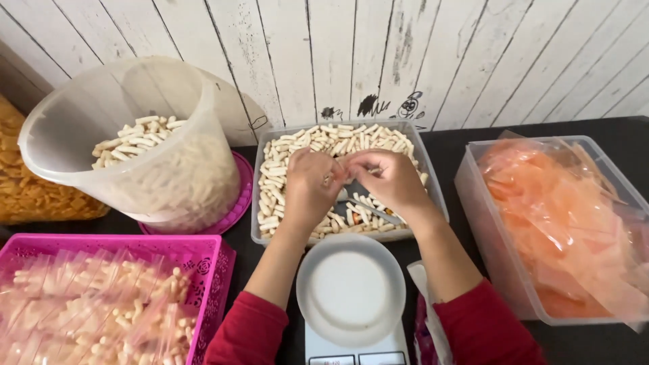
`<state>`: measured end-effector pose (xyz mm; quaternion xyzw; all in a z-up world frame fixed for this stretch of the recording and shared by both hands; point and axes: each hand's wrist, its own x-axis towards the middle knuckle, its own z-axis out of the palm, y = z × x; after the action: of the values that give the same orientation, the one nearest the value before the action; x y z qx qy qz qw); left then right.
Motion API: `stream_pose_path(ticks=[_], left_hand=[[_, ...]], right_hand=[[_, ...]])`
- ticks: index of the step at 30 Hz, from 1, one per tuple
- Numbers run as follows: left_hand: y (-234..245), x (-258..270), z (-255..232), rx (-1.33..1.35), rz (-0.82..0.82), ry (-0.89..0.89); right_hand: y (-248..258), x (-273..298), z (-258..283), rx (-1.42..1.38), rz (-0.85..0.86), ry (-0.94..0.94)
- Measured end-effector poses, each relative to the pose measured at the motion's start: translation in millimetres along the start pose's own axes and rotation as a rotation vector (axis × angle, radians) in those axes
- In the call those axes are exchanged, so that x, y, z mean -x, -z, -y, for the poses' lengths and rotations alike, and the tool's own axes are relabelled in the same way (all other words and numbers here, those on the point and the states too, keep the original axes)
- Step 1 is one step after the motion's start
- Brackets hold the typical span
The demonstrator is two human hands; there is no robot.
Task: Packaging small snacks into individual plastic bags by scooping, weighing on a digital scale, and placing in a tray.
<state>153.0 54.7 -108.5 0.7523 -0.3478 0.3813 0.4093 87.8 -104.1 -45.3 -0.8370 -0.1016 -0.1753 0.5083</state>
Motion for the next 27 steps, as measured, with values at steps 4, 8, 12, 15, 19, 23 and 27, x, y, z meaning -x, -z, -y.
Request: stream_pose_path(ticks=[4,8,12,15,19,23,27], left_hand=[[2,4,4,0.105,0.097,0.006],[15,2,-7,0.284,0.195,0.113],[3,22,6,0.327,0.198,0.258],[-4,32,12,0.284,0.160,0.307],[0,24,4,0.281,0.098,0.456],[9,25,6,0.478,-0.002,0.736],[21,17,5,0.782,-0.107,0.956]], right_hand=[[-2,-4,-5,0.042,0.053,-0.210],[-6,-5,-7,0.006,0.087,-0.154],[-1,-7,-20,0.023,0.156,-0.201],[5,4,-9,-0.132,0.097,-0.322],[20,-4,-29,0.010,0.103,-0.386],[13,-6,-67,0.853,0.529,-0.593],[-4,-2,-98,1.016,0.560,-0.613]])
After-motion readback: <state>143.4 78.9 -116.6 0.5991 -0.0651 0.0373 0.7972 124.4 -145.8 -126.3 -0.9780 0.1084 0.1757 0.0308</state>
